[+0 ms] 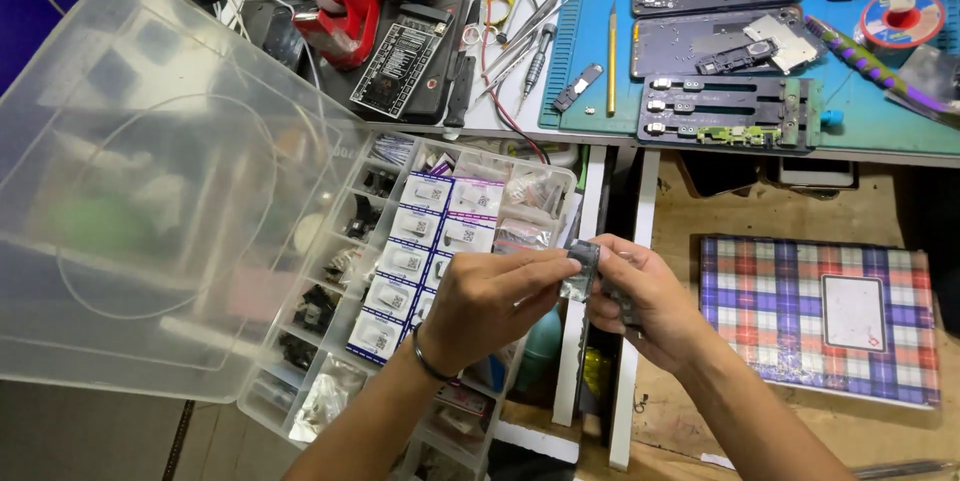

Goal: Sorting and inspecting small electronic components from an organizer box at a repair bench.

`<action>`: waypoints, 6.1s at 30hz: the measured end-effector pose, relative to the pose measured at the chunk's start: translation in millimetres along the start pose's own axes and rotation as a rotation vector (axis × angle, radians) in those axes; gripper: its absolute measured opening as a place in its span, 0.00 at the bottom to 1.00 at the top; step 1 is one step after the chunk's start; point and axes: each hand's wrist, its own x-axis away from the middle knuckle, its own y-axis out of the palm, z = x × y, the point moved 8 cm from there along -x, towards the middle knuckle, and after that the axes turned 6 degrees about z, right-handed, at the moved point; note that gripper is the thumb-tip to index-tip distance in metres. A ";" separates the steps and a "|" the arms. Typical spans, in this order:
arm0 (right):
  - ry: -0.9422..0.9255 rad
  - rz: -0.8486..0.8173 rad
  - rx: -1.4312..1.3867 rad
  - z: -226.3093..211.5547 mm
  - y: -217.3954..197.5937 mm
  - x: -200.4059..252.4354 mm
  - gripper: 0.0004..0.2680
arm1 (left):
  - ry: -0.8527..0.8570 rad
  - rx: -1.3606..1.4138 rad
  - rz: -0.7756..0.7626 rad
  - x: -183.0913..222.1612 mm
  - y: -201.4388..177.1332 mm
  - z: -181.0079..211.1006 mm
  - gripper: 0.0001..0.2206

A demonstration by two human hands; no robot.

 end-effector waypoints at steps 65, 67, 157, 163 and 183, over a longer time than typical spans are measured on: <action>-0.277 -0.083 0.340 -29.1 19.4 7.8 0.09 | -0.232 0.123 0.167 2.0 -15.4 -29.9 0.02; -0.281 -0.082 0.340 -30.6 20.6 8.1 0.09 | -0.228 0.120 0.166 1.4 -16.0 -29.4 0.02; -0.214 -0.100 0.461 -29.1 17.3 13.6 0.10 | 0.028 0.107 -0.111 -4.2 -14.9 2.9 0.01; -0.242 -0.093 0.475 -31.1 18.2 14.0 0.10 | 0.022 0.106 -0.120 -3.2 -14.6 0.9 0.01; -0.347 -0.035 0.531 -37.1 22.0 13.9 0.07 | -0.588 0.355 -0.042 16.0 0.7 -50.6 0.11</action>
